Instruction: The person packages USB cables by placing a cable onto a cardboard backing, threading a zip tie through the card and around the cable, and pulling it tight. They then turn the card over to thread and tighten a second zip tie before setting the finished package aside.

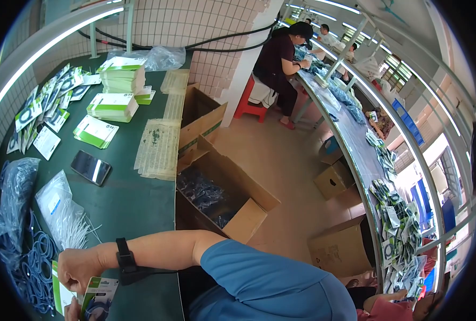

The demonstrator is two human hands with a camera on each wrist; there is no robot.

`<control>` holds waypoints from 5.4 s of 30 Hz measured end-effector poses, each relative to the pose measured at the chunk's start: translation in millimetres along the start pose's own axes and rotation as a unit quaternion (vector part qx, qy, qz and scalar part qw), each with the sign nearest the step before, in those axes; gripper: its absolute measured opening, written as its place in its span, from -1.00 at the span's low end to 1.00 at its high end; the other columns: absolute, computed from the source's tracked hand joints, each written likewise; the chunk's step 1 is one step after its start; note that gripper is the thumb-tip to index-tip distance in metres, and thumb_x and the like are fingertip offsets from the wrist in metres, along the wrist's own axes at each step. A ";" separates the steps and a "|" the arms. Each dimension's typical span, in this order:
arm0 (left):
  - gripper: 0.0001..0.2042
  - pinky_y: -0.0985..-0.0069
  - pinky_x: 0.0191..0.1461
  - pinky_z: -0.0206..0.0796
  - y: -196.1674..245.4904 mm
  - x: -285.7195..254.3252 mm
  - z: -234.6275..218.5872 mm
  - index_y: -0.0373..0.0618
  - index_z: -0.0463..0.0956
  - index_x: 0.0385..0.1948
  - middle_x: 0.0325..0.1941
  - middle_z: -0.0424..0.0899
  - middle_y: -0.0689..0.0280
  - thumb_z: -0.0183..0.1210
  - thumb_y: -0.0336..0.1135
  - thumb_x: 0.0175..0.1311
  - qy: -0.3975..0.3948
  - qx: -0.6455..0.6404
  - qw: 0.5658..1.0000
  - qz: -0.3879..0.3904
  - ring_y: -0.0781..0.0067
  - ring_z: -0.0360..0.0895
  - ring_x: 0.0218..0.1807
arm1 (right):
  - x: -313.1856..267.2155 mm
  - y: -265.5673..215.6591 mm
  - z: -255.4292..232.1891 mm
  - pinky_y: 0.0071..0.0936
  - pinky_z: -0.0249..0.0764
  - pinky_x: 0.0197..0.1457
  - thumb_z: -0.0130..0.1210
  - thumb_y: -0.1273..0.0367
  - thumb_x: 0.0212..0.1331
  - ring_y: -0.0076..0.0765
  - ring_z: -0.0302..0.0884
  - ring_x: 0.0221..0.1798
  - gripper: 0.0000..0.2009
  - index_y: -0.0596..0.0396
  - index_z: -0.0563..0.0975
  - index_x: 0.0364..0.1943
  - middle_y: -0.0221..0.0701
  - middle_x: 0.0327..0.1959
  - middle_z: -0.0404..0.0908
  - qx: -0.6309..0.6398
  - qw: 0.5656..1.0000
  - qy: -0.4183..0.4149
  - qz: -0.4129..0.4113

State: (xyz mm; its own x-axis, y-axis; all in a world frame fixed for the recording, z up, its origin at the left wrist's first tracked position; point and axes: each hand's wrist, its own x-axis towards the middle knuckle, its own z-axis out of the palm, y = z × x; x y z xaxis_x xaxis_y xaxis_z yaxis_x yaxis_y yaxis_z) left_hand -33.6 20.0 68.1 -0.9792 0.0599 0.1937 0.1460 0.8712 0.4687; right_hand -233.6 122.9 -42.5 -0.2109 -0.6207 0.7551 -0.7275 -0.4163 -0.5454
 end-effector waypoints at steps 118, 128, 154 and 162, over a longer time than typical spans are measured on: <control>-0.32 0.49 0.00 0.70 -38.9 -0.2 86.2 -0.23 0.24 0.47 0.22 0.65 0.21 0.41 -0.36 0.40 0.187 -0.625 0.746 -0.138 0.48 0.68 0.12 | -0.2 -54.5 -8.1 -0.60 0.65 0.04 0.04 0.09 0.64 -0.64 0.67 -0.03 -0.54 0.22 0.51 0.27 -0.37 0.03 0.72 0.389 0.824 0.078 0.405; -0.46 0.56 -0.28 0.61 -42.9 -2.1 61.7 -0.24 0.41 0.37 0.04 0.73 0.23 0.38 -0.37 0.41 0.210 -0.537 0.802 -0.158 0.55 0.71 -0.10 | 5.8 -56.9 -16.5 -0.56 0.60 0.02 -0.02 0.10 0.66 -0.58 0.66 0.01 -0.53 0.24 0.47 0.31 -0.33 0.08 0.70 0.263 0.899 0.064 0.344; -0.58 0.34 -0.17 0.53 -27.0 -4.9 16.5 -0.12 0.69 -0.05 -0.09 0.65 0.25 0.55 -0.49 -0.03 0.487 0.022 0.873 0.012 0.12 0.64 -0.07 | 1.3 -95.9 -3.2 -0.43 0.64 0.20 0.30 0.48 0.43 -0.49 0.65 0.08 -0.68 0.25 0.45 0.14 -0.28 0.07 0.67 0.283 0.903 0.049 0.319; -0.61 0.31 -0.20 0.52 -26.8 -5.1 18.6 -0.18 0.67 -0.12 -0.23 0.68 0.20 0.54 -0.58 -0.05 0.432 0.133 0.892 0.014 0.15 0.65 -0.19 | 0.3 -100.6 5.4 -0.48 0.64 0.16 0.31 0.51 0.40 -0.53 0.66 0.05 -0.69 0.25 0.46 0.11 -0.30 0.03 0.68 0.295 0.895 0.080 0.325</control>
State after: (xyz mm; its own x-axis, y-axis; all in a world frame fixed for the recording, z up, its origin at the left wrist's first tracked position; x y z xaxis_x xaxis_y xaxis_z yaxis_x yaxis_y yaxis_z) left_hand -35.1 5.4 38.6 -0.4852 -0.2135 0.8480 0.0184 0.9670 0.2540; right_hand -157.0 161.0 10.7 -0.5894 -0.7756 0.2260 0.0444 -0.3104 -0.9496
